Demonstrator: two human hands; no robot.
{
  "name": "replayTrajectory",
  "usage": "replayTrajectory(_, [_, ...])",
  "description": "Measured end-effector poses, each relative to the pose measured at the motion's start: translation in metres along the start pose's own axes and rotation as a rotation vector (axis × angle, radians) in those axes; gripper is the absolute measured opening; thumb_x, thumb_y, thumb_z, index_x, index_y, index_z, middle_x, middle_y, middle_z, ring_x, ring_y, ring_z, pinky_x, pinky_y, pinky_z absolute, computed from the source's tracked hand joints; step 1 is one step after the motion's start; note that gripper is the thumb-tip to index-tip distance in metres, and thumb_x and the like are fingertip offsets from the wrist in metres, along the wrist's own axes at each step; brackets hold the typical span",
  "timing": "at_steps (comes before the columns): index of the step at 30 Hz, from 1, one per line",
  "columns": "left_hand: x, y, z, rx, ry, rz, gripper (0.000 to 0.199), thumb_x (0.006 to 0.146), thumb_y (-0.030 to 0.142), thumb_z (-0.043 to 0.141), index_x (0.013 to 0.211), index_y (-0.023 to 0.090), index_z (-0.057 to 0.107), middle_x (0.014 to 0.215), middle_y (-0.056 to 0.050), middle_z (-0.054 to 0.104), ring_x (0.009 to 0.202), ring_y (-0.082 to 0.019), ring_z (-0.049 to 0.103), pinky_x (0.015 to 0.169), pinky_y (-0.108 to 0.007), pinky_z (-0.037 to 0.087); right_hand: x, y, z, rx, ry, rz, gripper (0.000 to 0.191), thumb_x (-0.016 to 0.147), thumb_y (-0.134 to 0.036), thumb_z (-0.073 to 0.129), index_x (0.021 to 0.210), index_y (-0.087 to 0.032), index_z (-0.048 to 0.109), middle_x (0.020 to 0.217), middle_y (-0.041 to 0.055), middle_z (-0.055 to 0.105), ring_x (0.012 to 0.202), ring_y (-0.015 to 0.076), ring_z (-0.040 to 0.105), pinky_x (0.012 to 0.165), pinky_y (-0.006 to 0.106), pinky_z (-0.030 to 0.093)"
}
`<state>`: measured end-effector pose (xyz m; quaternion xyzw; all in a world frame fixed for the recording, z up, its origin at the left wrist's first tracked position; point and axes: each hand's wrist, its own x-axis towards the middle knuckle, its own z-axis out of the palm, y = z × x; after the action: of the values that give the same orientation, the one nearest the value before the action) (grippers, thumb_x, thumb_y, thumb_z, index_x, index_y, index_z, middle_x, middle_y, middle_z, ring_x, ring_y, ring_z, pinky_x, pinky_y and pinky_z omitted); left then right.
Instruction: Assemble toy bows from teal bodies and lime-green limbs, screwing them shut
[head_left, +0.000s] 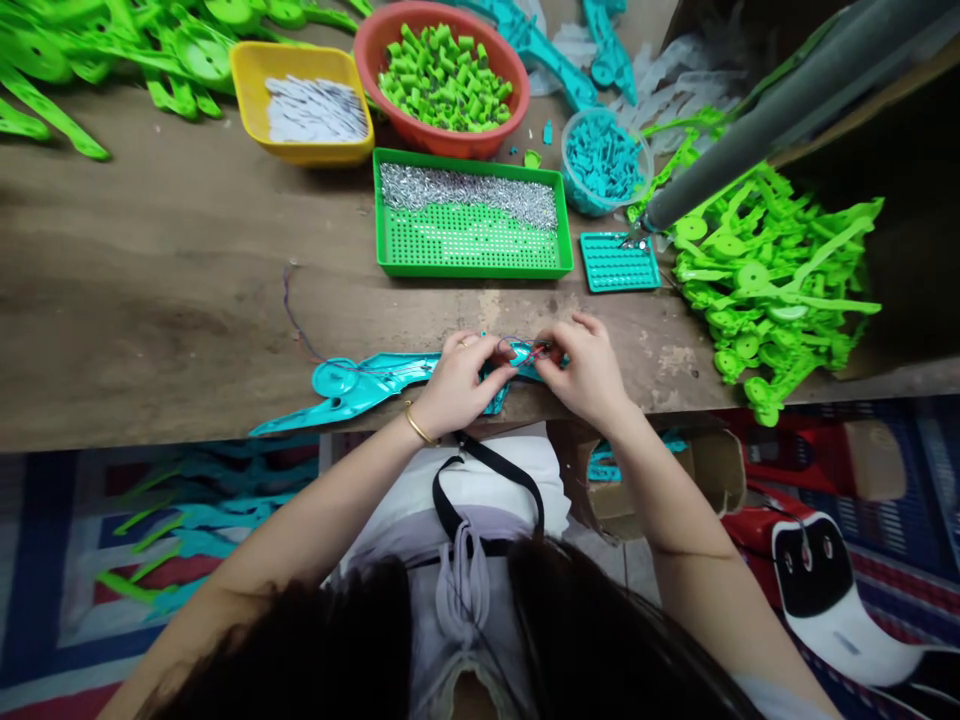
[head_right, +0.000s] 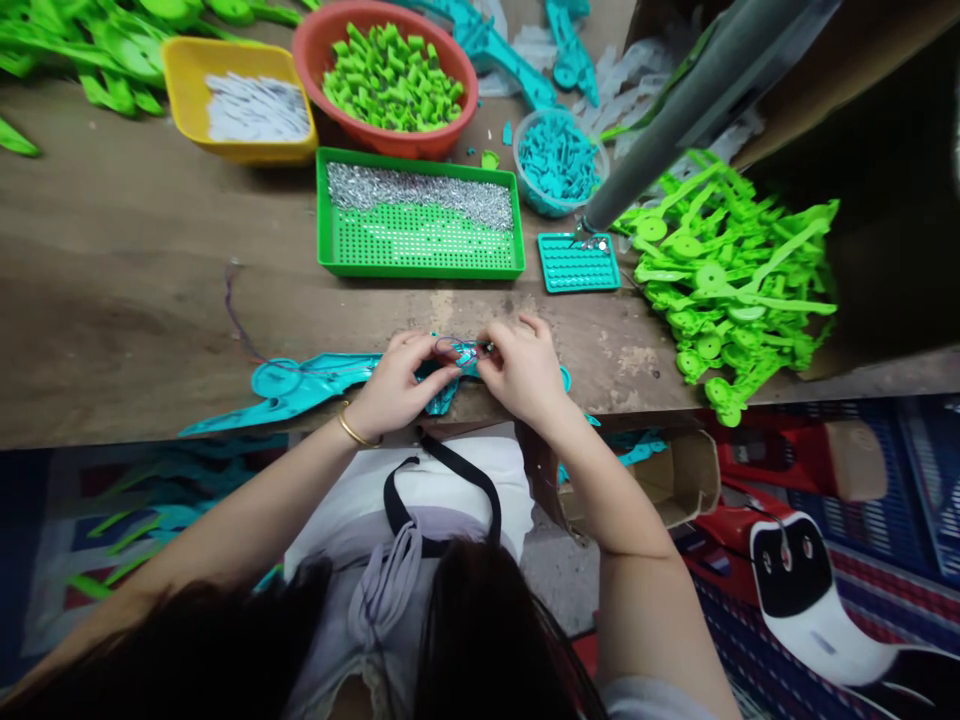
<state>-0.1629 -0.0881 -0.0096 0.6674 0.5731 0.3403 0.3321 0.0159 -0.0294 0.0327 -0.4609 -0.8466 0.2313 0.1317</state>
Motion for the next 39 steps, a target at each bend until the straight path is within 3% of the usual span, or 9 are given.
replayTrajectory(4, [0.000,-0.002,0.003,0.003,0.011,0.048,0.007,0.090,0.026,0.058,0.093,0.021,0.062,0.092,-0.002,0.070,0.093,-0.020,0.060,0.104,-0.040,0.036,-0.001,-0.004,0.006,0.064,0.011,0.009,0.020,0.081,-0.018,0.051,0.095,-0.024,0.065,0.086,0.0036,0.073,0.086,0.0210,0.065,0.109,0.047,0.036])
replayTrajectory(11, [-0.001,0.000,0.002,-0.077,0.073,0.019,0.011,0.085,0.021,0.065,0.092,0.020,0.057,0.091,-0.001,0.067,0.093,-0.019,0.059,0.095,-0.037,0.043,0.001,0.004,-0.006,0.899,-0.138,0.303,0.029,0.067,-0.024,0.073,0.095,-0.022,0.066,0.097,0.0015,0.073,0.093,0.0172,0.067,0.090,0.035,0.051])
replayTrajectory(17, [-0.001,-0.001,0.005,-0.143,0.075,-0.002,0.013,0.084,0.020,0.065,0.086,0.021,0.052,0.087,0.000,0.064,0.088,-0.018,0.058,0.093,-0.037,0.045,0.006,0.003,-0.009,1.334,0.069,0.412,0.028,0.066,-0.027,0.077,0.090,-0.027,0.065,0.077,-0.0050,0.067,0.076,0.0119,0.063,0.085,0.033,0.053])
replayTrajectory(24, [-0.002,0.001,0.001,-0.079,0.032,0.039,0.008,0.086,0.020,0.063,0.088,0.020,0.056,0.086,0.001,0.067,0.088,-0.018,0.060,0.100,-0.040,0.039,-0.001,0.014,-0.039,1.058,0.563,0.178,0.020,0.081,-0.037,0.065,0.100,-0.036,0.064,0.095,-0.0025,0.066,0.084,0.0138,0.063,0.090,0.039,0.052])
replayTrajectory(31, [-0.001,0.001,0.000,0.011,-0.037,0.096,0.014,0.091,0.021,0.055,0.094,0.023,0.068,0.095,0.000,0.074,0.092,-0.019,0.062,0.105,-0.043,0.032,-0.005,0.051,-0.060,0.655,0.816,0.036,0.025,0.091,-0.041,0.051,0.113,-0.034,0.060,0.100,0.0011,0.064,0.094,0.0172,0.066,0.083,0.039,0.055])
replayTrajectory(33, [0.000,0.001,0.000,0.027,-0.040,0.093,0.016,0.091,0.021,0.054,0.095,0.024,0.069,0.093,0.000,0.074,0.092,-0.019,0.062,0.104,-0.042,0.032,-0.001,0.067,-0.058,0.534,0.763,0.089,0.033,0.090,-0.045,0.051,0.119,-0.032,0.058,0.101,0.0026,0.065,0.092,0.0184,0.067,0.080,0.041,0.055])
replayTrajectory(35, [0.000,0.002,0.000,0.035,-0.022,0.075,0.016,0.091,0.022,0.055,0.094,0.023,0.070,0.092,0.000,0.075,0.090,-0.019,0.062,0.104,-0.042,0.033,-0.002,0.079,-0.056,0.363,0.529,0.237,0.048,0.087,-0.052,0.053,0.129,-0.028,0.054,0.101,0.0053,0.068,0.084,0.0200,0.068,0.078,0.042,0.056])
replayTrajectory(37, [0.000,0.003,0.002,0.041,0.001,0.053,0.015,0.091,0.027,0.057,0.093,0.023,0.071,0.090,0.000,0.075,0.088,-0.019,0.062,0.103,-0.041,0.033,-0.009,0.078,-0.054,0.135,0.309,0.383,0.059,0.084,-0.056,0.056,0.132,-0.022,0.054,0.094,0.0072,0.071,0.076,0.0219,0.068,0.076,0.044,0.055])
replayTrajectory(39, [0.001,0.004,0.004,0.050,0.015,0.042,0.014,0.091,0.030,0.059,0.092,0.024,0.072,0.089,0.000,0.075,0.087,-0.018,0.063,0.102,-0.041,0.034,-0.019,0.064,-0.050,-0.026,0.248,0.407,0.054,0.085,-0.054,0.057,0.126,-0.019,0.060,0.089,0.0084,0.072,0.076,0.0236,0.068,0.078,0.043,0.054])
